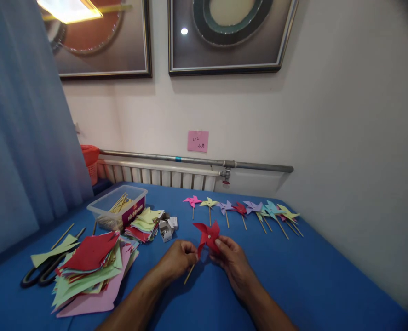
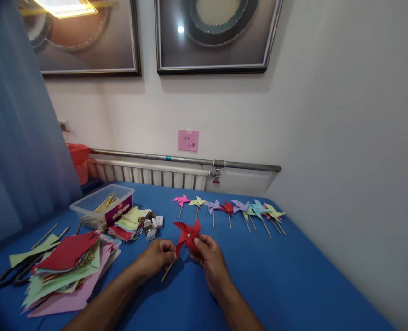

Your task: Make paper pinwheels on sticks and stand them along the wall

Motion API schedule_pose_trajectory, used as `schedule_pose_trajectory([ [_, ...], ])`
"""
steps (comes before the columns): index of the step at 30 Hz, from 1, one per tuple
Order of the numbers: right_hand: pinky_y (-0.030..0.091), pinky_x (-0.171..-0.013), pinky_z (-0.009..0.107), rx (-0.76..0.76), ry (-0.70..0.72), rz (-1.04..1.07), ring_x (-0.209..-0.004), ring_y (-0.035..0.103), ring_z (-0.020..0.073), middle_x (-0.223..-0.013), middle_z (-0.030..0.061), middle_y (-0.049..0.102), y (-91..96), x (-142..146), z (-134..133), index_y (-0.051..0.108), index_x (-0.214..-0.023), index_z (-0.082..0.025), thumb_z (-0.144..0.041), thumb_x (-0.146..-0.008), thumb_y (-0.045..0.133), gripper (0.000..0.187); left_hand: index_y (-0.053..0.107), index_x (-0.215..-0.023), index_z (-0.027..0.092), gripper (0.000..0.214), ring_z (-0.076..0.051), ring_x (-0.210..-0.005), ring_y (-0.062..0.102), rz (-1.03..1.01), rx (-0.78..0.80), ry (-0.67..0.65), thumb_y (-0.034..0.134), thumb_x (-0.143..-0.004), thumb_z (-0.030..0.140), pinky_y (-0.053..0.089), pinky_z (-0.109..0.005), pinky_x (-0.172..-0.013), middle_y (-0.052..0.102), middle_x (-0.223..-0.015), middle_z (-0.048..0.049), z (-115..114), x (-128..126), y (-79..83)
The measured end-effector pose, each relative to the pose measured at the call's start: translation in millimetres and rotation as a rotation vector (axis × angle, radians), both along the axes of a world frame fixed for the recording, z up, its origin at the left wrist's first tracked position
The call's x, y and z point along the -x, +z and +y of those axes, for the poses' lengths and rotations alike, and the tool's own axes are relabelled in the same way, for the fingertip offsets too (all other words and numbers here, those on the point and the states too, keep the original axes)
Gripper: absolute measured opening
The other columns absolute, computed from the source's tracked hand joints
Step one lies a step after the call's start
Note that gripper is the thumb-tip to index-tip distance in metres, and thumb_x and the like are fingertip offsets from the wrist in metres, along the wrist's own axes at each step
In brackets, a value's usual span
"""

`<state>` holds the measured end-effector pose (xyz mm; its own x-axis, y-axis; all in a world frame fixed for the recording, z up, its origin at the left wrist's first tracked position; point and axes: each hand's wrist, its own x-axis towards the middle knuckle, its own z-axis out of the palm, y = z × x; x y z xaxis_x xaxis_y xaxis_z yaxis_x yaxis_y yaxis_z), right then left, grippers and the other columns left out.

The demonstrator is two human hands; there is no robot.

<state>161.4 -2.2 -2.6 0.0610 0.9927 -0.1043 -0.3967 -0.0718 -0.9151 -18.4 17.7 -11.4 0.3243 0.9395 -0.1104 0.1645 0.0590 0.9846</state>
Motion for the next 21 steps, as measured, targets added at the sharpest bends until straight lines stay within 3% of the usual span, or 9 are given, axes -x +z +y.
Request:
schedule_pose_trajectory([
  [8, 0.044, -0.055, 0.024, 0.015, -0.001, -0.165, -0.055, 0.058, 0.013, -0.061, -0.0019, 0.066, -10.4, -4, 9, 0.068, -0.078, -0.018, -0.047, -0.057, 0.088, 0.041, 0.059, -0.068, 0.016, 0.017, -0.008, -0.047, 0.042, 0.014, 0.022, -0.044, 0.063, -0.062, 0.031, 0.033, -0.023, -0.05, 0.052, -0.052, 0.0051, -6, 0, 3.9],
  [13, 0.04, -0.055, 0.023, -0.038, 0.003, -0.219, -0.054, 0.053, 0.0107, -0.063, -0.0035, 0.064, -14.5, -6, 11, 0.071, -0.084, -0.017, -0.046, -0.063, 0.085, 0.039, 0.059, -0.067, 0.016, 0.018, -0.008, -0.048, 0.041, 0.011, 0.029, -0.075, 0.065, -0.061, 0.032, 0.034, -0.024, -0.051, 0.051, -0.053, 0.0052, -5, 0, 2.1],
  [21, 0.043, -0.064, 0.027, -0.1, -0.001, -0.119, -0.063, 0.058, 0.0153, -0.07, 0.0001, 0.07, -9.3, -5, 9, 0.072, -0.08, -0.018, -0.036, -0.056, 0.088, 0.034, 0.06, -0.067, 0.016, 0.013, -0.008, -0.052, 0.039, 0.024, -0.003, -0.146, 0.061, -0.063, 0.027, 0.028, -0.023, -0.053, 0.05, -0.056, 0.0044, -7, 2, 5.4],
])
